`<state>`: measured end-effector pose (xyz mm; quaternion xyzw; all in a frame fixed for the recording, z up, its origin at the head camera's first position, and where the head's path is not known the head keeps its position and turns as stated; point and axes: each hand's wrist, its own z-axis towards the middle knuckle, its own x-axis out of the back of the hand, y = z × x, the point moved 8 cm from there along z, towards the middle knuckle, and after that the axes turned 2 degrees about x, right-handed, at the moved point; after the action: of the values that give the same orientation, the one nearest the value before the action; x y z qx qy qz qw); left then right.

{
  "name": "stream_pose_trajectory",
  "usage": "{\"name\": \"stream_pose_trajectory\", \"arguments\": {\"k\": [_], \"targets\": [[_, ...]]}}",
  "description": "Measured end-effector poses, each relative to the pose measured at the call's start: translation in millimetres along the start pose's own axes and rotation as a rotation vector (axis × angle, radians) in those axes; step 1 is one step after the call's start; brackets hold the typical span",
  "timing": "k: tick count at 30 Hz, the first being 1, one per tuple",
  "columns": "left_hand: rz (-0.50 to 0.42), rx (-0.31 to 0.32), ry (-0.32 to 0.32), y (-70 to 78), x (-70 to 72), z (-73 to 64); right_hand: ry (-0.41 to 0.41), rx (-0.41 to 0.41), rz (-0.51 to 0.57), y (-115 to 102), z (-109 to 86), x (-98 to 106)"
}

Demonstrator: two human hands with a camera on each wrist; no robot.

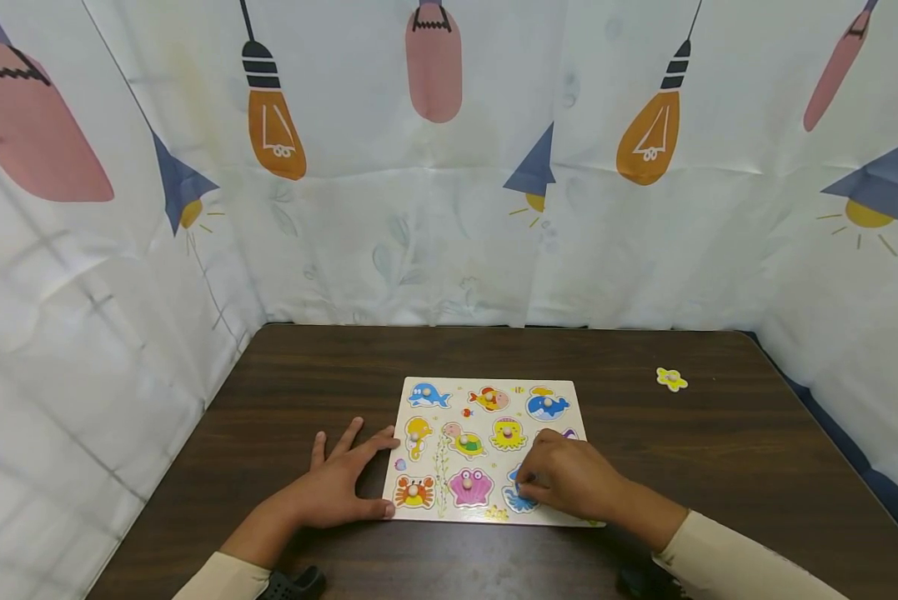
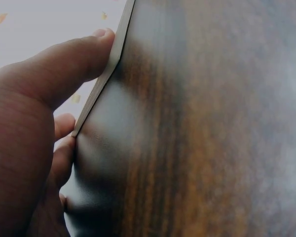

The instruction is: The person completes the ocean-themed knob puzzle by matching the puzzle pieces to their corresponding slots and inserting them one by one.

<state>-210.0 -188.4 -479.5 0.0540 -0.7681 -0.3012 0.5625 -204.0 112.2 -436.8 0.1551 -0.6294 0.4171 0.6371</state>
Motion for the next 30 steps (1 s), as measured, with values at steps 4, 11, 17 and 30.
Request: {"name": "stream_pose_trajectory", "arguments": {"k": [4,11,17,30], "targets": [[0.005,0.001,0.0,0.7,-0.7,0.0,-0.013,-0.006,-0.034,7.8,-3.2,2.8],[0.001,-0.003,0.003,2.8,1.4,-0.7,0.017,-0.063,-0.079,28.8,-14.3,19.9],[0.005,-0.003,0.004,3.4,2.4,-1.3,0.057,-0.128,-0.089,50.9,-23.5,37.1],[0.003,-0.006,0.0,2.5,2.0,-0.6,0.083,-0.283,-0.144,104.0,-42.7,60.6]]}}
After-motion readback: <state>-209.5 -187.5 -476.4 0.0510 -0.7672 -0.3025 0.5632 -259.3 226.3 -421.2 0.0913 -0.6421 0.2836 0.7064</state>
